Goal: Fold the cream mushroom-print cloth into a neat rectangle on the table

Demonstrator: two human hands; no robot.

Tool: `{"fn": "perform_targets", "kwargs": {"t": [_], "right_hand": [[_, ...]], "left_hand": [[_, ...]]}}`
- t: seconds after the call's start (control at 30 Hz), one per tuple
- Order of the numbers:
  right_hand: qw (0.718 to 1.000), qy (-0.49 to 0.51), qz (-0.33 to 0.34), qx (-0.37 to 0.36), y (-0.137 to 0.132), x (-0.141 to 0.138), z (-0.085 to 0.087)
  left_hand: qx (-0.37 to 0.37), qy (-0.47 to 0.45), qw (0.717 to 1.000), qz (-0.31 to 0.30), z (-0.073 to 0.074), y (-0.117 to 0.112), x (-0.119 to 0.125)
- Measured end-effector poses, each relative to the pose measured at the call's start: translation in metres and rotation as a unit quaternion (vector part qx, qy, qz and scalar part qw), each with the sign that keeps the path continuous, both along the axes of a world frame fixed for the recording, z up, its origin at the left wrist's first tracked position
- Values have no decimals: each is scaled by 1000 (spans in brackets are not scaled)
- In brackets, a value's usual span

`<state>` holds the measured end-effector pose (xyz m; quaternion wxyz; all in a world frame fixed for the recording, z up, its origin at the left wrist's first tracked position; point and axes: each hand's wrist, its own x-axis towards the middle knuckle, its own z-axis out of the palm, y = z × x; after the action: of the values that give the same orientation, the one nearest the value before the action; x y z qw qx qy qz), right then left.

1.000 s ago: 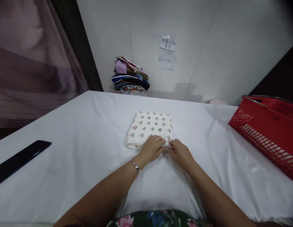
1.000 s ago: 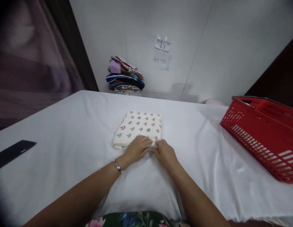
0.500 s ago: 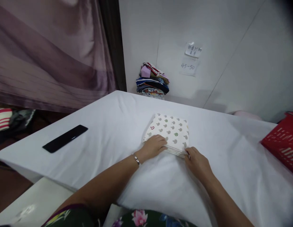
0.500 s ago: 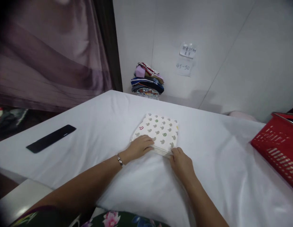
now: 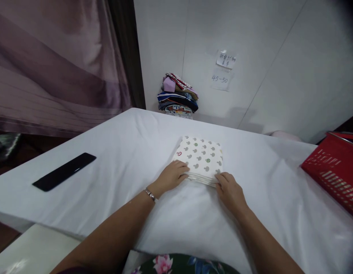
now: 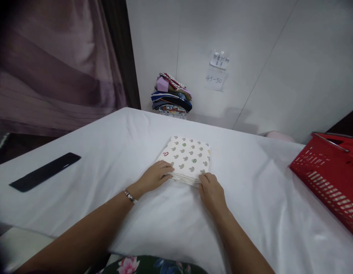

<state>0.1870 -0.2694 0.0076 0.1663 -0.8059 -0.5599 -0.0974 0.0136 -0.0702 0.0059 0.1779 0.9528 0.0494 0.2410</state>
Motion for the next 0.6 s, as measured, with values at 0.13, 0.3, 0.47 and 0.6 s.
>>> {"fn": "perform_targets", "kwargs": {"t": [0.13,0.3,0.47,0.6], "right_hand": [[1000,9,3,4,-1,3,0],[999,-17,23,17,0,7,-1],[994,-85,58,39,13,4,0],[992,-83,85,35,24,-2,1]], "left_hand": [[-4,-1,1000,11,1,-2,1],[5,3,1000,27,-2,-4,4],[16,-1,999,36,-7,-4,7],[18,-8,999,42,-9,-4,8]]}}
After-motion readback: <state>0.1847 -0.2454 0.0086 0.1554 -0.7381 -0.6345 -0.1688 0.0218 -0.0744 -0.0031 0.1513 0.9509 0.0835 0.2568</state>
